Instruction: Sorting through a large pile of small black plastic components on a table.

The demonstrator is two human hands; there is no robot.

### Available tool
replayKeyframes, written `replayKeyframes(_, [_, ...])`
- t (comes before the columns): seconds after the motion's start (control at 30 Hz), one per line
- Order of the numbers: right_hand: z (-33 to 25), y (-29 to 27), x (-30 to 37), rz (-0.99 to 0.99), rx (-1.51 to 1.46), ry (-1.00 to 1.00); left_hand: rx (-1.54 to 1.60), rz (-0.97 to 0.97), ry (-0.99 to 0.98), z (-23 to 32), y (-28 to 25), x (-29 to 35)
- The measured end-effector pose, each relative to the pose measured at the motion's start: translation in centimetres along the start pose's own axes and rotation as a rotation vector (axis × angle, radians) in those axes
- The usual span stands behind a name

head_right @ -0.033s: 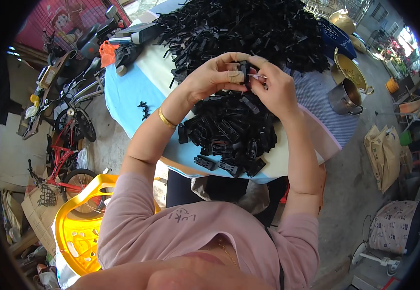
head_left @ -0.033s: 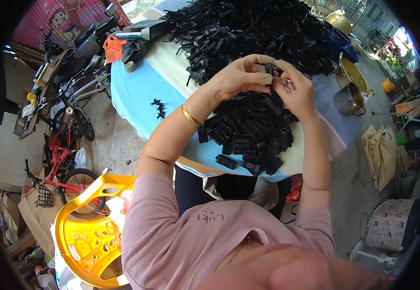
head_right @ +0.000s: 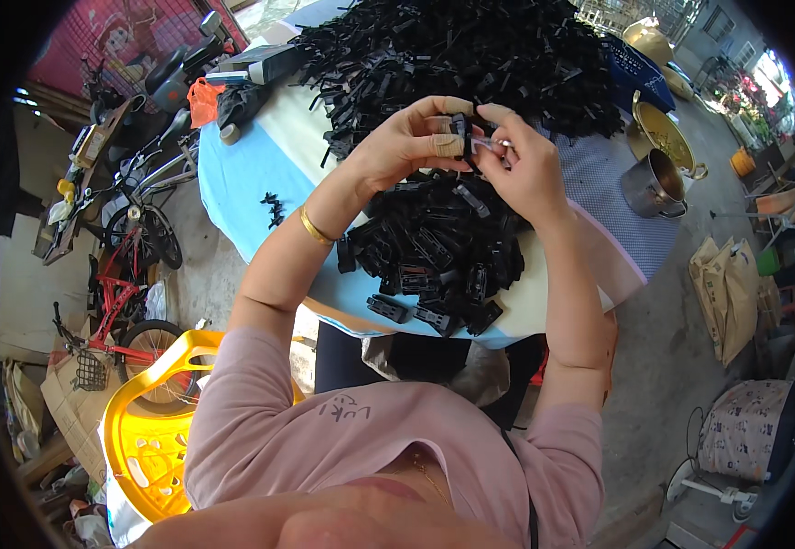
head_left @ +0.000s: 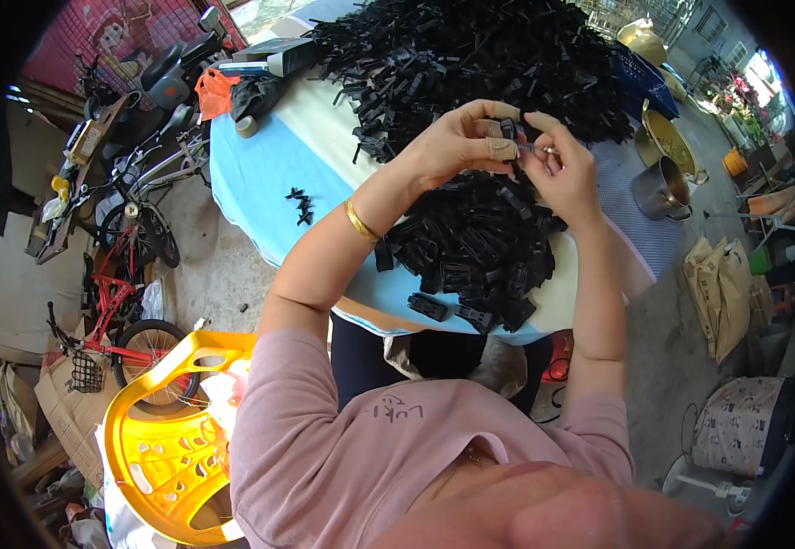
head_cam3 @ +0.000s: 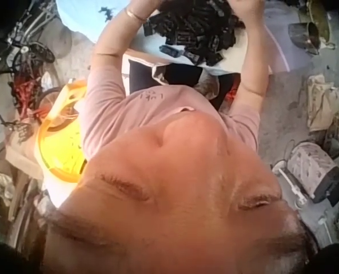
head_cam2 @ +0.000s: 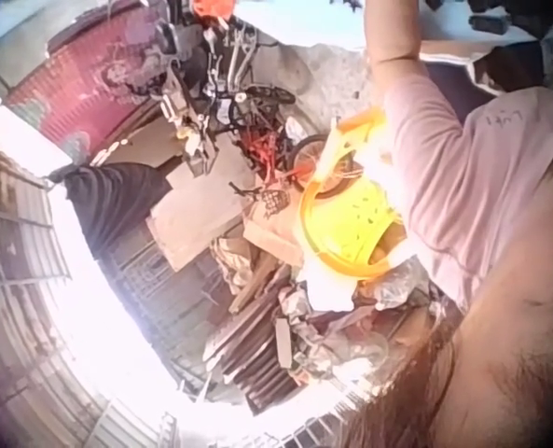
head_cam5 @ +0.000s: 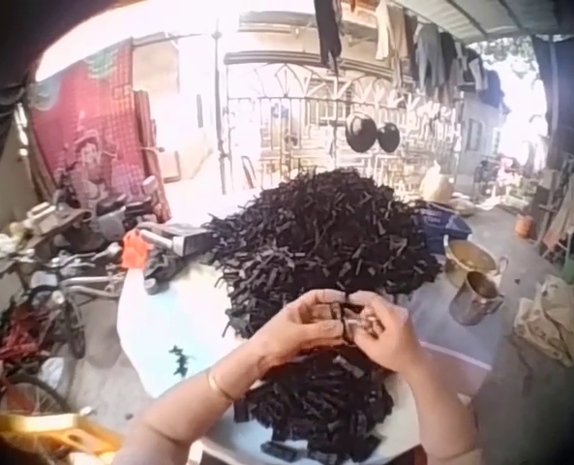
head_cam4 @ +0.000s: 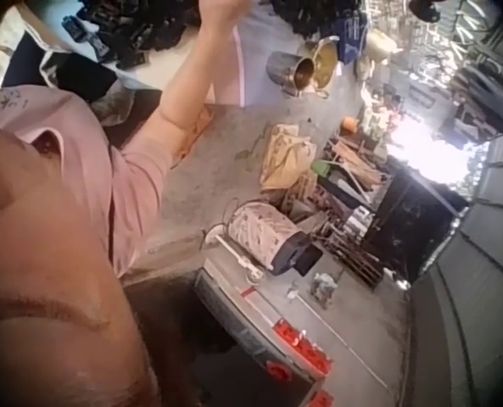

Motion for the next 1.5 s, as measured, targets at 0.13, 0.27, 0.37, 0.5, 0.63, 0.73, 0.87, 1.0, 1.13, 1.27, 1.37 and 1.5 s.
replayKeyframes(0.13, [3.4, -0.2, 0.0, 0.011, -0.354, 0.195, -0.269, 0.081, 0.274, 2.0, 0.5, -0.1])
replayKeyframes(0.27, [2.2, 1.3, 0.6, -0.092, -0.501, 0.312, -0.525, 0.17, 0.342, 2.4, 0.6, 0.1])
replayKeyframes(0.37, [2.6, 1.7, 0.8, -0.127, -0.491, 0.394, -0.719, 0.231, 0.323, 3.0, 1.2, 0.6])
replayKeyframes(0.5, [2.2, 1.7, 0.8, -0.143, -0.499, 0.395, -0.729, 0.246, 0.305, 3.0, 1.4, 0.9])
replayKeyframes(0.63, [1.6, 1.8, 1.0, -0.119, -0.467, 0.409, -0.752, 0.268, 0.359, 3.7, 2.1, 1.4])
replayKeyframes(0.73, [1.4, 1.8, 1.1, -0.084, -0.448, 0.396, -0.821, 0.316, 0.49, 4.0, 2.6, 1.7])
replayKeyframes(0.87, [1.5, 1.7, 1.2, -0.074, -0.418, 0.384, -0.966, 0.332, 0.745, 4.6, 3.3, 2.3])
replayKeyframes(1.0, [2.6, 1.7, 1.3, -0.175, -0.598, 0.57, -1.062, 0.355, 0.749, 5.0, 4.1, 2.5])
replayKeyframes(1.13, [2.1, 0.4, 0.7, -0.045, -0.427, 0.323, -1.094, 0.331, 0.49, 4.1, 3.9, 2.1])
replayKeyframes(1.27, [2.1, -0.2, 0.4, -0.045, -0.434, 0.295, -0.924, 0.099, 0.335, 3.4, 4.2, 1.8])
replayKeyframes(1.37, [3.6, -1.5, 0.6, -0.034, -0.576, 0.435, -0.204, -0.219, 0.147, 4.0, 4.6, 1.6])
replayKeyframes(1.5, [4.0, -0.8, 0.9, -0.094, -0.835, 0.409, -0.13, -0.22, 0.151, 2.9, 3.3, 0.8])
Point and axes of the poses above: each hand's wrist, its own x-axis away from the middle knuckle, its own y-axis out of the palm, z = x × y, the point moved 7 cm from there along -x, towards the middle knuckle, and after that the axes turned 5 degrees about y, right-handed, at the moved point
